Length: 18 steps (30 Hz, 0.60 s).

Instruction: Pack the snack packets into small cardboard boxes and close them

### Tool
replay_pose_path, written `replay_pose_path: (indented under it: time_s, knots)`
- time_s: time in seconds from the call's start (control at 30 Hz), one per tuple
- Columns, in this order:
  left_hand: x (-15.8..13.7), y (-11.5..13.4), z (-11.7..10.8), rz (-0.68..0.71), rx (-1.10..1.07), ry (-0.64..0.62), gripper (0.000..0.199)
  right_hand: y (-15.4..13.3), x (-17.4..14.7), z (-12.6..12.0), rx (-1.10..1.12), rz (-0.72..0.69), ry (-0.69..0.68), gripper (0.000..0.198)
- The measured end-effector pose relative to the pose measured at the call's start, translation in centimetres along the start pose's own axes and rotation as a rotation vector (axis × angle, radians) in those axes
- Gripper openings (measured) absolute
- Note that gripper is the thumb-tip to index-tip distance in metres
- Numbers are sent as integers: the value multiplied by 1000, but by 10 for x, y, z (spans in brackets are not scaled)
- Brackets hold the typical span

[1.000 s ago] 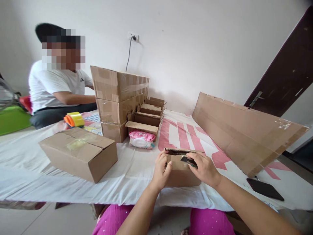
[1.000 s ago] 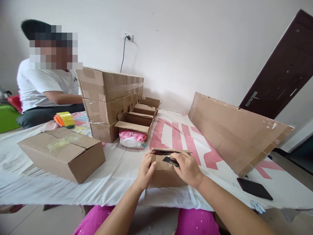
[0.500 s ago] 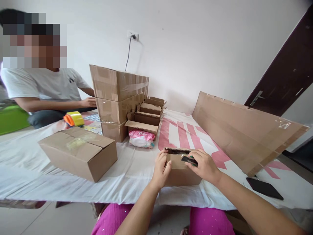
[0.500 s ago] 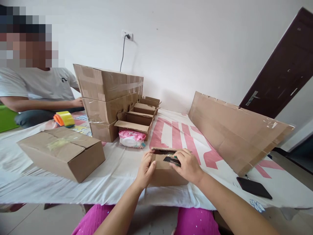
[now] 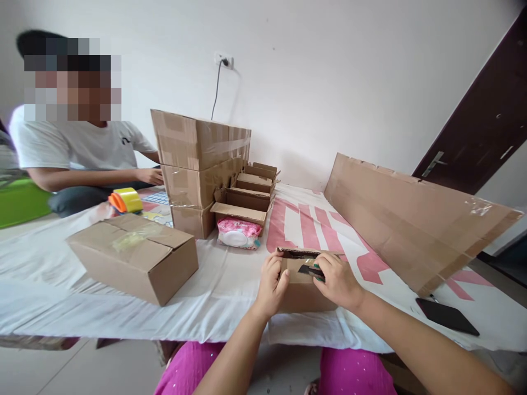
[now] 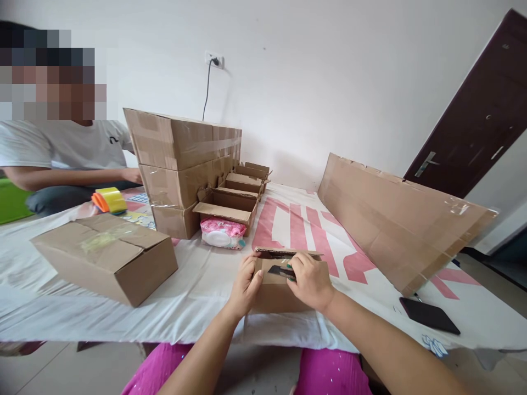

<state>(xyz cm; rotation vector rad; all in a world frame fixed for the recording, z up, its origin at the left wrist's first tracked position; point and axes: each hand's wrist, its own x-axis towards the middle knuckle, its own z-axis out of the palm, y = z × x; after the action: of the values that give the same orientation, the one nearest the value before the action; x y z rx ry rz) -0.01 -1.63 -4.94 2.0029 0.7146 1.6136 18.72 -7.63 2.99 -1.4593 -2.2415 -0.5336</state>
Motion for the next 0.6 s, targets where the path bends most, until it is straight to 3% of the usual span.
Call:
replay_pose_path:
  time_s: [0.2, 0.33, 0.43, 0.53, 0.6]
  knots:
    - [1, 8, 6, -26, 144, -104, 24, 28, 0, 6, -48, 123, 73, 10]
    - [2, 10, 10, -38, 169, -130, 23, 58, -1, 6, -87, 303, 170, 11]
    - [3, 8, 8, -53, 143, -124, 24, 87, -8, -7, -136, 469, 246, 18]
    - [3, 7, 5, -57, 105, -128, 26, 113, -40, -28, -178, 595, 316, 23]
    - [3, 7, 5, -58, 91, -131, 27, 123, -86, -37, -196, 617, 336, 24]
